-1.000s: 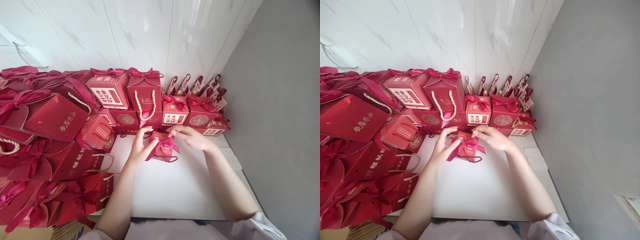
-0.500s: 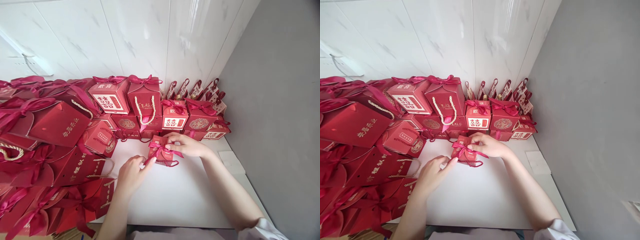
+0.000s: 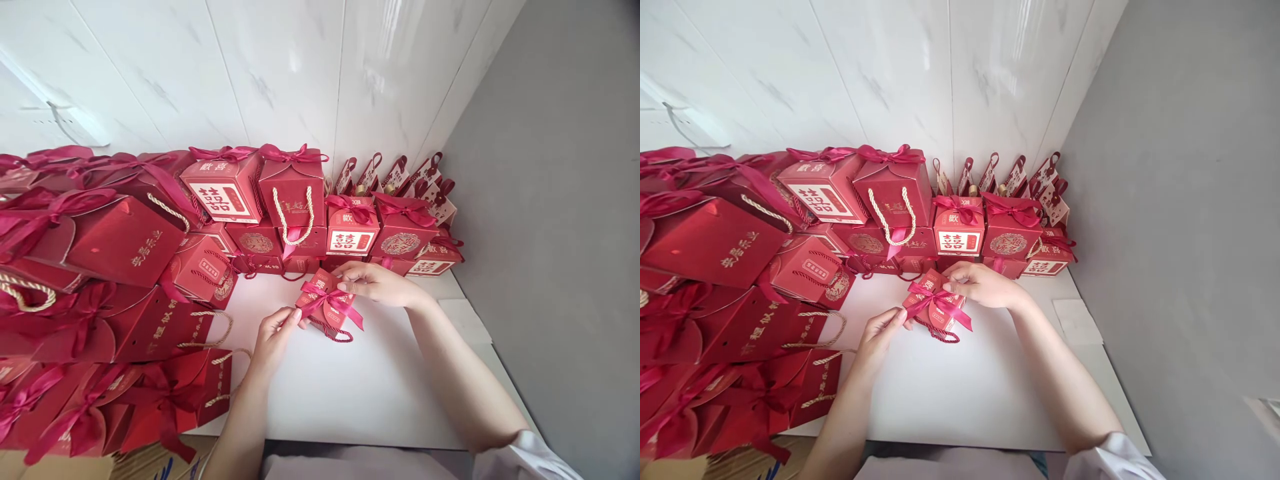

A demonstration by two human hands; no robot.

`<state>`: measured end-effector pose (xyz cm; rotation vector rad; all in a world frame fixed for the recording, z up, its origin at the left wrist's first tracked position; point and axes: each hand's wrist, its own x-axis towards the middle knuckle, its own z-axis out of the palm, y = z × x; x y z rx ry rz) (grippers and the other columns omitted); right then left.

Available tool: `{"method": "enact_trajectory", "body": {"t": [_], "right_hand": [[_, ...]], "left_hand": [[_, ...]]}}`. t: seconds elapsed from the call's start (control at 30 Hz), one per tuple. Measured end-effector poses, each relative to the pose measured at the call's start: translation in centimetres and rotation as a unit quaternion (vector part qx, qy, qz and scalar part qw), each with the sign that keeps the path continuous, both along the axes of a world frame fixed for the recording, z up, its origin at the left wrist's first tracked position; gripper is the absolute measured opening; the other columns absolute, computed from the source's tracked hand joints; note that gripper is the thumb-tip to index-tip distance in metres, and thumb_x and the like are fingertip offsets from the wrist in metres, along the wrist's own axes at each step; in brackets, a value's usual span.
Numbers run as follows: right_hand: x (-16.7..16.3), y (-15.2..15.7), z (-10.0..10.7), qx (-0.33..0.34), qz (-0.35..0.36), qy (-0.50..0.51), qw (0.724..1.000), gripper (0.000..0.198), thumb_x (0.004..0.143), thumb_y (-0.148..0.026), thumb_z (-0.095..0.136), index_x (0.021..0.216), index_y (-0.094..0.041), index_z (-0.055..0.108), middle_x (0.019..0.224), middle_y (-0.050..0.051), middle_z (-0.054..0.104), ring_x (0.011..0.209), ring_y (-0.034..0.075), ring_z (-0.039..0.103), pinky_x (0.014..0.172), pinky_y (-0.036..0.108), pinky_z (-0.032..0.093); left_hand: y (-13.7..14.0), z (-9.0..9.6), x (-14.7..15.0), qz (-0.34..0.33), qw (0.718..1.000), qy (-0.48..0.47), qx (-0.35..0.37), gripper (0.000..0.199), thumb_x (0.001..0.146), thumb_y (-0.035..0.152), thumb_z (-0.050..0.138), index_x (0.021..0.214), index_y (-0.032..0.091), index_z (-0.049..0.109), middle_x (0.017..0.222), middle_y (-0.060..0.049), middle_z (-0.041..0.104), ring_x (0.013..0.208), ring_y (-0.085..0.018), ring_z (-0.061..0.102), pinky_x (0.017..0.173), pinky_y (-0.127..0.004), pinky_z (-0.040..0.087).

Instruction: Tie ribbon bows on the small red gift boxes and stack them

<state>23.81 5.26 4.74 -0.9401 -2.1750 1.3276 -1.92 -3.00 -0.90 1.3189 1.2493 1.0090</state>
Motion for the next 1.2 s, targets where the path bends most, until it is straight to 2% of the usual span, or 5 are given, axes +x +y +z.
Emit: {"method": "enact_trajectory", "body": {"t": [0.27,0.5,0.73,0.9,1.2], "right_hand": [[0.1,0.9,-1.3,-0.02,-0.002,0.04,0.999,0.041,0.093,-0.055,0.049,0.082,-0.021,0.069,0.095,0.004,0.067,0.086,0.021,0.06,0.078,0.033,0.048],[-0.6,0.7,-1.0,0.025,-0.083,0.095,0.992,0.042,0.088,-0.06,0.055,0.078,-0.023,0.072,0.095,0.004,0.07,0.093,0.025,0.062,0.087,0.037,0.047],[-1.3,-0.9,-1.2,0.001,-0.103,0.12,0.987,0.041,0.087,-0.056,0.059,0.068,-0.02,0.066,0.126,0.006,0.061,0.118,0.028,0.056,0.102,0.041,0.039],[-2.1,-1.6,-2.9,0.001,-0.148,0.176,0.973,0.039,0.086,-0.049,0.064,0.063,-0.019,0.056,0.132,0.009,0.056,0.128,0.026,0.05,0.107,0.042,0.034],[-2.9,-2.6,-4.8,-0.013,-0.172,0.22,0.96,0.039,0.091,-0.044,0.06,0.062,-0.019,0.052,0.131,0.009,0.057,0.125,0.024,0.052,0.107,0.04,0.035]], "left_hand": [[0.4,-0.8,-0.8,-0.014,0.998,0.049,0.039,0.035,0.091,0.039,0.054,0.066,0.018,0.067,0.084,-0.004,0.063,0.091,-0.02,0.06,0.086,-0.028,0.041],[1.4,0.0,-0.7,0.232,0.962,0.088,0.113,0.019,0.084,0.036,0.058,0.097,0.022,0.059,0.112,-0.006,0.062,0.111,-0.024,0.056,0.087,-0.033,0.044],[5.1,5.1,1.7,-0.008,0.955,0.194,0.224,0.029,0.085,0.035,0.062,0.114,0.027,0.06,0.127,-0.006,0.058,0.123,-0.024,0.052,0.101,-0.04,0.044],[6.8,3.5,2.8,-0.097,0.936,0.194,0.278,0.009,0.082,0.028,0.067,0.084,0.02,0.063,0.124,-0.008,0.058,0.124,-0.024,0.051,0.108,-0.042,0.038],[6.2,2.7,2.8,-0.122,0.932,0.202,0.274,0.004,0.083,0.02,0.063,0.081,0.022,0.067,0.128,-0.005,0.056,0.128,-0.024,0.049,0.111,-0.042,0.037]]}}
